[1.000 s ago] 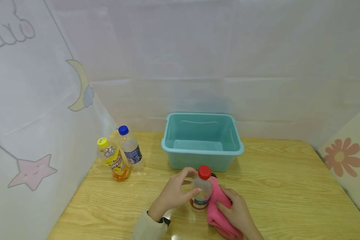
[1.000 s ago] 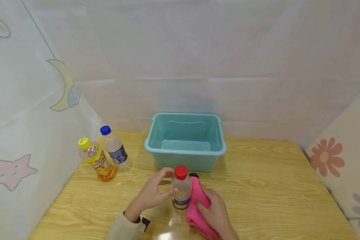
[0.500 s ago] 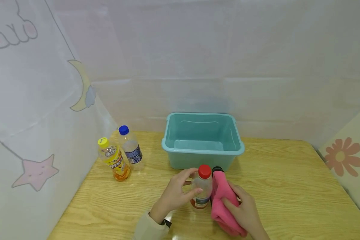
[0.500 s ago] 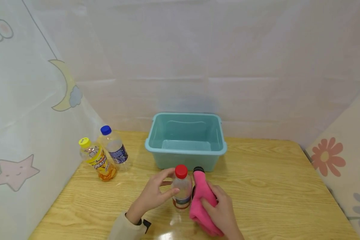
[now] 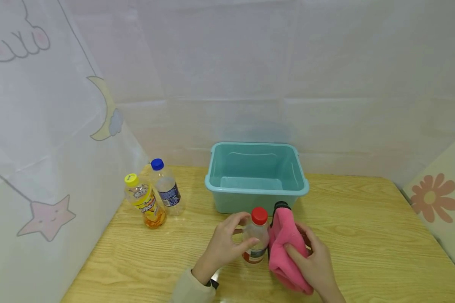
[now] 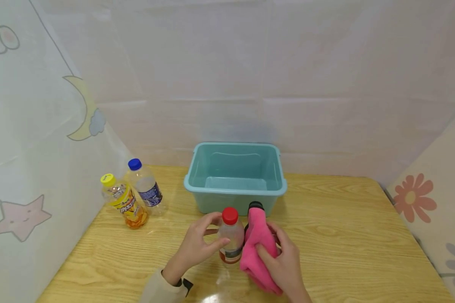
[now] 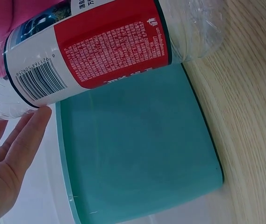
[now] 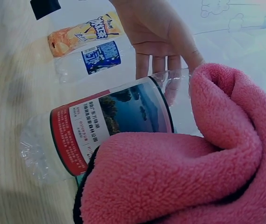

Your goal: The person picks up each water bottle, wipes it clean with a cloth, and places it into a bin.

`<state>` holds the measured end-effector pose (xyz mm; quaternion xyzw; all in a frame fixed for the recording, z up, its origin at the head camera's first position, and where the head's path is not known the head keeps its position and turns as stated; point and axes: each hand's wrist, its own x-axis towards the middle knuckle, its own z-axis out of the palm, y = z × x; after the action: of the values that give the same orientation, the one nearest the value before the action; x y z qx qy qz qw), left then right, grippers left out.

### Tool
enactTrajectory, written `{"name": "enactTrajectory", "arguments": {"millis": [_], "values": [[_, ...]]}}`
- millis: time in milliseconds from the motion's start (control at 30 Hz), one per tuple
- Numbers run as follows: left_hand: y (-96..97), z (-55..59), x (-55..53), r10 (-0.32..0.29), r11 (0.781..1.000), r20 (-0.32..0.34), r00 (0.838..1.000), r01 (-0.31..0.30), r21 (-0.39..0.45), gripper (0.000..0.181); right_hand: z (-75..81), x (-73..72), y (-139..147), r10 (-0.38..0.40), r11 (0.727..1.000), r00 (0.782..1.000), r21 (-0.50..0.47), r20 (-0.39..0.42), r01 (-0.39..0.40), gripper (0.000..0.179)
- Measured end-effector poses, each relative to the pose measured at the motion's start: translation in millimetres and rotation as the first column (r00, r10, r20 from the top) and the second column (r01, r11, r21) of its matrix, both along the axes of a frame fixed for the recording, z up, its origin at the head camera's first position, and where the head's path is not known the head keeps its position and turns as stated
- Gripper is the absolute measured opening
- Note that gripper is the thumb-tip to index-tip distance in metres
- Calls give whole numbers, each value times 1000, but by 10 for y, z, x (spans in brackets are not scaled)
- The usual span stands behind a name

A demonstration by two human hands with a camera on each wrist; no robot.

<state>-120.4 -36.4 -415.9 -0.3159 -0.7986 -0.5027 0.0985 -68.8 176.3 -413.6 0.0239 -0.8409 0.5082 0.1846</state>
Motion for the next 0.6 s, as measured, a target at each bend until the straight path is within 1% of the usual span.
{"name": "enactTrajectory", "arguments": {"millis": [300, 467, 600], "values": [[22, -31, 5, 13, 1000, -11, 1000, -13, 21, 49, 115, 5, -10, -23, 1000, 999, -12, -37, 23, 55], [29, -29, 17, 22, 1000, -22, 1000, -22, 15, 52, 166, 2, -21, -23, 1000, 998, -10, -60, 23, 56], [31, -28, 27, 29, 999, -26, 999, -28, 25, 51, 190, 2, -37, -11, 1000, 996, -23, -86, 9, 54]]}}
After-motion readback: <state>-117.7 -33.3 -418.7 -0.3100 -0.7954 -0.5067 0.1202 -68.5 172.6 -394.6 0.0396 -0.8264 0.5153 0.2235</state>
